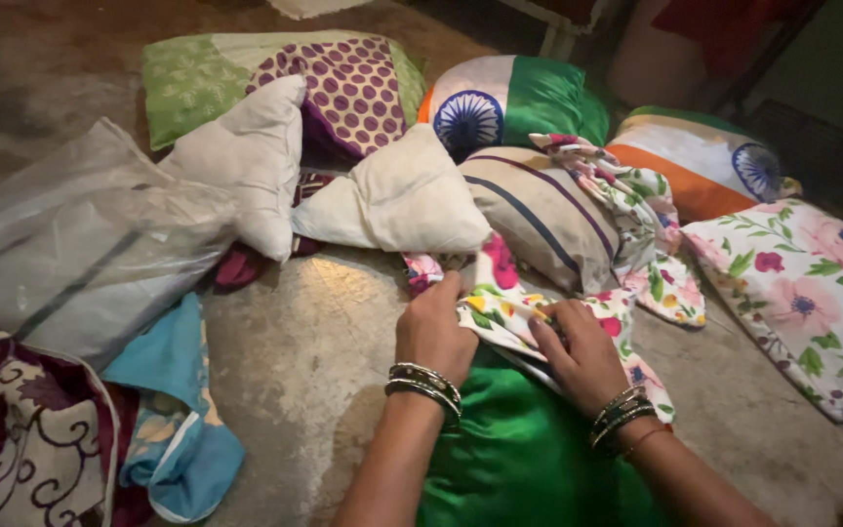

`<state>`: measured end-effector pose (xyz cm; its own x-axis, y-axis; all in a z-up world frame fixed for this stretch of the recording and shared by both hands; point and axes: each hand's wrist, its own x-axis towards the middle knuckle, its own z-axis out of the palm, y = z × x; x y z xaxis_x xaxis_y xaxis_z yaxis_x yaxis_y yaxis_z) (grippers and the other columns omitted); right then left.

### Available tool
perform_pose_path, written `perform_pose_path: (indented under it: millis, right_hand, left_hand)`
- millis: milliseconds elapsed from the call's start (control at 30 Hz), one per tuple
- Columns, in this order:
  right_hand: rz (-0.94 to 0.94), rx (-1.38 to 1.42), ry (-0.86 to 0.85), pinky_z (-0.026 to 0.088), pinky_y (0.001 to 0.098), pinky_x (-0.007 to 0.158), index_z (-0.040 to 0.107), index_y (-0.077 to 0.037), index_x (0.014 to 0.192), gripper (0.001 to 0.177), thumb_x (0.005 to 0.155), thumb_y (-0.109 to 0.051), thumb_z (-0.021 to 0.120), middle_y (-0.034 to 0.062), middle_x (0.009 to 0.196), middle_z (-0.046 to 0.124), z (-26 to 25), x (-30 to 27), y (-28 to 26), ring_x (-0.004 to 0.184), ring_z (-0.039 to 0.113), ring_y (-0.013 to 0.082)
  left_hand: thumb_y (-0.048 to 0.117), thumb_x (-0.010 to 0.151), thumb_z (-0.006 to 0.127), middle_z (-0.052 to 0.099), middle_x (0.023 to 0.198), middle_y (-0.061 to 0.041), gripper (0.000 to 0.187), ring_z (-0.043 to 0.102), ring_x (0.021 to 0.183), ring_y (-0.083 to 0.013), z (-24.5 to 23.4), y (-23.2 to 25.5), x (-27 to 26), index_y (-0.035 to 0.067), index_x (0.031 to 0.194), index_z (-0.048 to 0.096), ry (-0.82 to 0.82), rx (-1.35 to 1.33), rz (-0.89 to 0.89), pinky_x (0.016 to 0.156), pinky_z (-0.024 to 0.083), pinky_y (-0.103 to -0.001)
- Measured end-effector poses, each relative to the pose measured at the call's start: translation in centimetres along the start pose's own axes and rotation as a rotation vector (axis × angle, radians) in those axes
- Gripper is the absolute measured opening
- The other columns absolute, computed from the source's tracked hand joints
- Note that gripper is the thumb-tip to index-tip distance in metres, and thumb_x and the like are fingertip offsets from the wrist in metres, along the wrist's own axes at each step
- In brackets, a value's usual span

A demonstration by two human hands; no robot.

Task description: The person organizes pillows on the floor and places covers onto them by hand.

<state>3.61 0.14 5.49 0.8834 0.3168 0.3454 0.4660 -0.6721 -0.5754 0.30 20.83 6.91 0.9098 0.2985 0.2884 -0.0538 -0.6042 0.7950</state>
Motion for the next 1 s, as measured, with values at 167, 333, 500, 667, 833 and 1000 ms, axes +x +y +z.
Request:
perform_pose_path:
  millis: [167,333,500,667,833,1000]
  right_hand:
    - [-0.015,0.008,0.057,0.051,0.0413,0.082,0.064,-0.003,0.102,0.021,0.096,-0.022,0.058,0.0152,0.099,0.063,0.3,-1.7,1.9,0.093,0.065,0.0332]
    - [0.005,-0.079,0.006,0.051,0.0423,0.081,0.067,-0.006,0.107,0.024,0.093,-0.024,0.062,0.0146,0.097,0.065,1.4,-1.5,1.3,0.092,0.065,0.0334]
    - [0.172,0.170,-0.117,0.057,0.0392,0.079,0.063,-0.012,0.119,0.043,0.086,-0.037,0.069,0.0071,0.100,0.070,1.2,0.8,-3.5,0.090,0.073,0.0261]
    - [-0.221,-0.026,-0.075,0.053,0.0416,0.082,0.069,-0.008,0.110,0.040,0.081,-0.035,0.079,0.0154,0.102,0.060,1.8,1.0,-6.8,0.094,0.064,0.0319]
    - [-0.290,-0.049,-0.077,0.051,0.0442,0.085,0.064,-0.008,0.118,0.045,0.081,-0.030,0.079,0.0161,0.106,0.060,1.9,-0.2,-7.1,0.098,0.062,0.0351]
    - [-0.136,-0.074,-0.322,0.053,0.0442,0.082,0.059,-0.013,0.123,0.048,0.079,-0.024,0.076,0.0147,0.102,0.069,1.2,-1.2,-4.3,0.097,0.067,0.0342]
  left_hand:
    - [0.018,0.075,0.075,0.075,0.093,-0.015,0.027,0.072,0.090,-0.0362,0.0,-2.3,1.2,0.021,0.102,0.074,-0.235,-0.021,-0.115,0.079,0.057,-0.044]
    - [0.020,0.070,0.078,0.075,0.106,-0.013,0.041,0.071,0.100,-0.0330,-1.2,-6.5,1.9,0.026,0.110,0.075,-0.465,0.079,-0.060,0.087,0.056,-0.042]
    - [0.025,0.082,0.071,0.072,0.115,-0.016,0.033,0.069,0.108,-0.0347,1.2,-5.7,1.5,0.023,0.115,0.076,-0.589,0.263,-0.219,0.096,0.054,-0.043]
    - [0.030,0.086,0.069,0.073,0.116,-0.014,0.030,0.068,0.111,-0.0353,0.5,-3.7,0.3,0.025,0.115,0.076,-0.513,0.291,-0.311,0.097,0.053,-0.046]
    - [0.026,0.084,0.073,0.075,0.109,-0.012,0.022,0.070,0.106,-0.0341,0.7,-2.8,-0.8,0.024,0.106,0.071,-0.229,0.173,-0.552,0.092,0.056,-0.046]
    - [0.030,0.086,0.073,0.073,0.112,-0.003,0.017,0.065,0.115,-0.0295,2.1,-1.6,-2.1,0.026,0.101,0.068,-0.145,0.106,-0.732,0.098,0.047,-0.054]
